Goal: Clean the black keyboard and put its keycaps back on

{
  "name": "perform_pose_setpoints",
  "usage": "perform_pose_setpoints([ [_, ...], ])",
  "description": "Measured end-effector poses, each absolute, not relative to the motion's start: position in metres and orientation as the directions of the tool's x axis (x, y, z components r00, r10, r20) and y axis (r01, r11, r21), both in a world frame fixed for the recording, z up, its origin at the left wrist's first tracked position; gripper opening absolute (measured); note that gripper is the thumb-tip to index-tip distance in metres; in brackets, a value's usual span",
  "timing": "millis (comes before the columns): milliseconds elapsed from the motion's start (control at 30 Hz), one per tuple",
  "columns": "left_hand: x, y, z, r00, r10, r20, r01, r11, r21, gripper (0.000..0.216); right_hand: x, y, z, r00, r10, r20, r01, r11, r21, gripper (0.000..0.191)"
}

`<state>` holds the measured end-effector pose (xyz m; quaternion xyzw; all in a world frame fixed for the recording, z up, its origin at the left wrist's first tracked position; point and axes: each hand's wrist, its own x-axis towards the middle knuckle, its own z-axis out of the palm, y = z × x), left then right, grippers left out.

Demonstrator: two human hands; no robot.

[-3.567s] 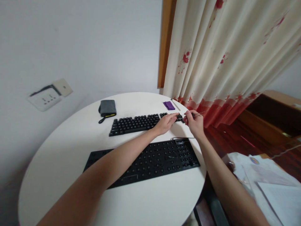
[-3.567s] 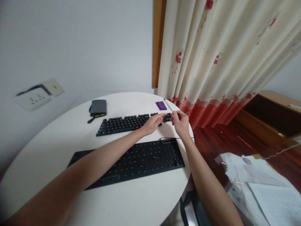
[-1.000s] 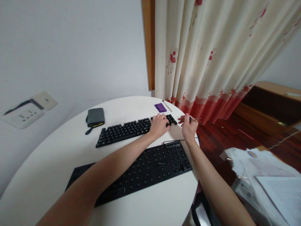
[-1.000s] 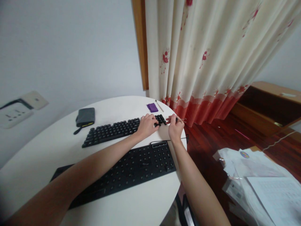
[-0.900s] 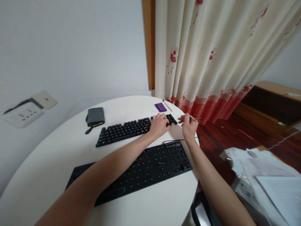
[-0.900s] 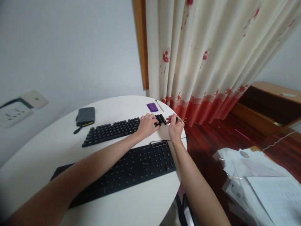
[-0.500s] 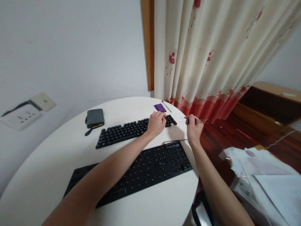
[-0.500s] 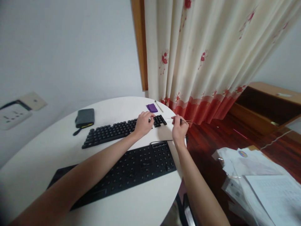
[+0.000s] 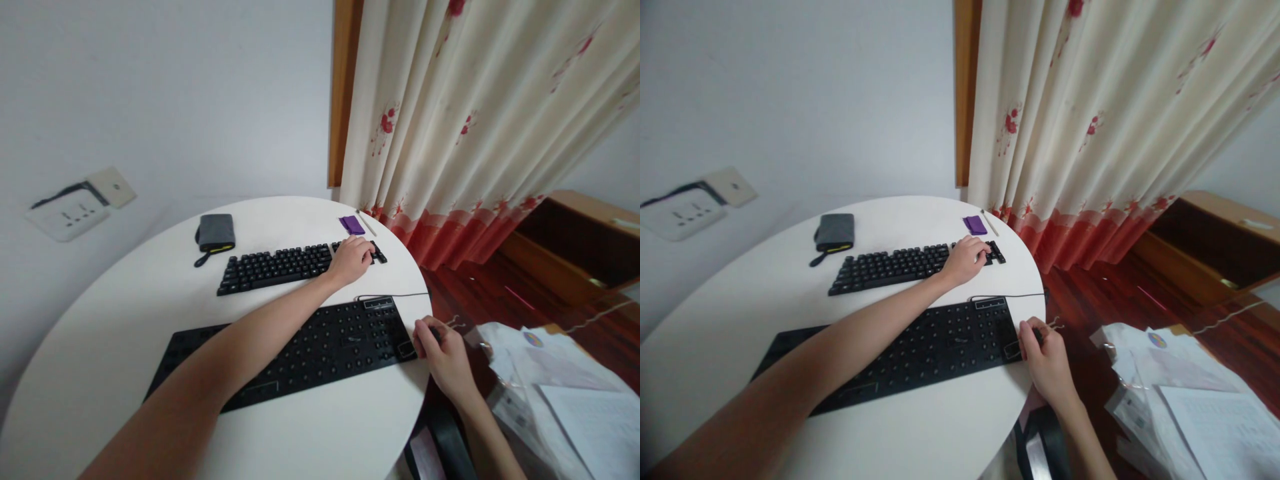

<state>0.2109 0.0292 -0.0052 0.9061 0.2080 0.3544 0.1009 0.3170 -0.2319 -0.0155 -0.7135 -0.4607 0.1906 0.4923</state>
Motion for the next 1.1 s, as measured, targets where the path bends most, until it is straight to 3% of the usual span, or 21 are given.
perform_pose_setpoints([
  [133, 0.211, 0.031, -0.007, 0.655, 0.461, 0.599, 0.307, -0.886, 0.347, 0.021, 0.307, -0.234, -0.012, 0.462, 0.859, 0.219, 0.567, -0.096, -0.818, 0.039],
  [300, 0.212, 0.031, -0.007, 0.659, 0.445, 0.607, 0.29, -0.894, 0.341, 0.021, 0.293, -0.235, -0.004, 0.35, 0.891, 0.291, 0.755, -0.084, -0.65, 0.033],
  [367, 0.212, 0.03, -0.007, 0.662, 0.45, 0.6, 0.291, -0.892, 0.347, 0.021, 0.295, -0.235, -0.005, 0.364, 0.888, 0.282, 0.751, -0.101, -0.652, 0.034],
  [433, 0.211, 0.03, -0.007, 0.665, 0.456, 0.592, 0.293, -0.888, 0.355, 0.021, 0.3, -0.234, -0.009, 0.406, 0.886, 0.224, 0.664, -0.117, -0.739, 0.039],
  [533, 0.211, 0.03, -0.008, 0.667, 0.453, 0.592, 0.289, -0.889, 0.355, 0.022, 0.31, -0.233, -0.02, 0.523, 0.847, 0.094, 0.395, -0.144, -0.907, 0.045],
  [667, 0.211, 0.031, -0.008, 0.672, 0.449, 0.589, 0.286, -0.891, 0.352, 0.021, 0.316, -0.233, -0.029, 0.59, 0.807, 0.017, 0.157, -0.094, -0.983, 0.043],
  [800, 0.213, 0.03, -0.009, 0.681, 0.423, 0.598, 0.25, -0.902, 0.353, 0.022, 0.318, -0.217, -0.013, 0.637, 0.759, 0.134, 0.14, 0.057, -0.989, 0.04],
  [1100, 0.213, 0.03, -0.006, 0.633, 0.434, 0.641, 0.185, -0.889, 0.419, 0.033, 0.351, -0.08, 0.031, 0.612, 0.597, 0.518, 0.404, 0.328, -0.854, 0.039],
])
